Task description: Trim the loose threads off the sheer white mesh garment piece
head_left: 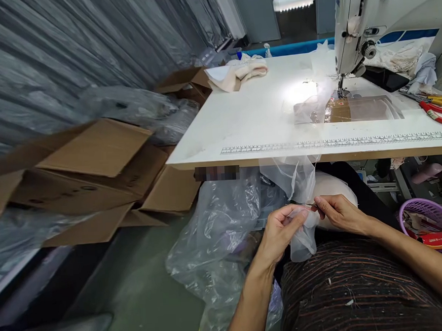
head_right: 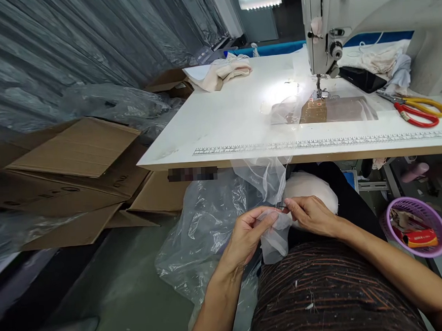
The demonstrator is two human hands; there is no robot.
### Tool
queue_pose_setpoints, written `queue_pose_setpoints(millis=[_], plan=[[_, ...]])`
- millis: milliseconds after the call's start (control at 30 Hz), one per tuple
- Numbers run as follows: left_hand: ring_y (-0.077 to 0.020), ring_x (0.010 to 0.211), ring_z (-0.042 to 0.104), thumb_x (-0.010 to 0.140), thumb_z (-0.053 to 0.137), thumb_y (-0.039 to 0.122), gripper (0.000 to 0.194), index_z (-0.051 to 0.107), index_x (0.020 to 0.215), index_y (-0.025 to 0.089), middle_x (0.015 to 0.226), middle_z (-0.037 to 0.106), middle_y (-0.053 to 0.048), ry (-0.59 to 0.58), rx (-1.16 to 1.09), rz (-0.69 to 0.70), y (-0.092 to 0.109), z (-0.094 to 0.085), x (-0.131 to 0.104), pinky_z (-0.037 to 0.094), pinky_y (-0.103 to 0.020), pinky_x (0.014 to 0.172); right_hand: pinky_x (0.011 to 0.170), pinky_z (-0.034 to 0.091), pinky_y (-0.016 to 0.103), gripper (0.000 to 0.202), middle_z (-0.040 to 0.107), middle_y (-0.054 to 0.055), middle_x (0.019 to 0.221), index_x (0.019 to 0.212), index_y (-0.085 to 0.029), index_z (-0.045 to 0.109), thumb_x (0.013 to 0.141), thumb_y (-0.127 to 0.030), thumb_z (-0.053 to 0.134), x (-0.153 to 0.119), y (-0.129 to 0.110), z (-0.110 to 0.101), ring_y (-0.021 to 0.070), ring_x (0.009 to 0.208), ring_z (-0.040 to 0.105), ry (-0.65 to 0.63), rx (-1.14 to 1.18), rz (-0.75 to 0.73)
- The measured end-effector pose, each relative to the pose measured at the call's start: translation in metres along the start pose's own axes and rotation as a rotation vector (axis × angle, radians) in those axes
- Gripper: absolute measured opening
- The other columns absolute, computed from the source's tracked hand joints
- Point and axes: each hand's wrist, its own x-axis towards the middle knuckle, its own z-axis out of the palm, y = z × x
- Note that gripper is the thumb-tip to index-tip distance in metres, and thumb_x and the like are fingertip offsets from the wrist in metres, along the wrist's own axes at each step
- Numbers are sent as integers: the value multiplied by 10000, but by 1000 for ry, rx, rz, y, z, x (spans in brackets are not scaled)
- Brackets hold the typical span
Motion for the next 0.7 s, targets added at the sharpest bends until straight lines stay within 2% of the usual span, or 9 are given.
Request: queue_pose_setpoints(millis=[167, 300, 433, 600, 700], plan=[[-109, 535, 532, 660, 806, 456, 322, 773, 742, 146, 656, 699, -38, 4, 16, 4, -3, 0, 0, 421, -208, 518, 523, 306, 242, 663, 457, -28, 557, 751, -166, 629, 949, -675, 254, 8, -4, 5, 112, 521, 389, 38, -17, -60], [-111, 540, 536, 644, 814, 459, 340, 768, 754, 141, 662, 697, -39, 17, -37, -20, -5, 0, 0, 413, -211, 523, 521, 293, 243, 651, 416, -38, 535, 761, -177, 630, 945, -680, 260, 6, 3, 8, 113, 508, 363, 132, -29, 4], [-99, 528, 518, 646, 814, 476, 361, 758, 751, 135, 642, 680, -30, -1, -73, -48, -4, 1, 1, 389, -202, 510, 528, 298, 248, 674, 411, -37, 548, 828, -175, 633, 949, -689, 214, -1, 3, 5, 124, 520, 378, 72, -8, 24], [-100, 532, 509, 658, 805, 472, 349, 737, 719, 136, 634, 661, -22, -17, -62, -17, -3, 2, 0, 388, -208, 514, 540, 287, 250, 610, 460, -24, 590, 716, -189, 540, 967, -647, 224, -3, -8, 7, 118, 550, 371, 57, -46, -49], [-96, 529, 507, 659, 803, 466, 341, 719, 701, 138, 605, 632, -3, -10, -68, -17, -3, 3, 0, 387, -206, 515, 538, 268, 258, 588, 450, -27, 572, 666, -197, 504, 960, -642, 254, 1, -7, 11, 112, 536, 344, 90, -74, -43]])
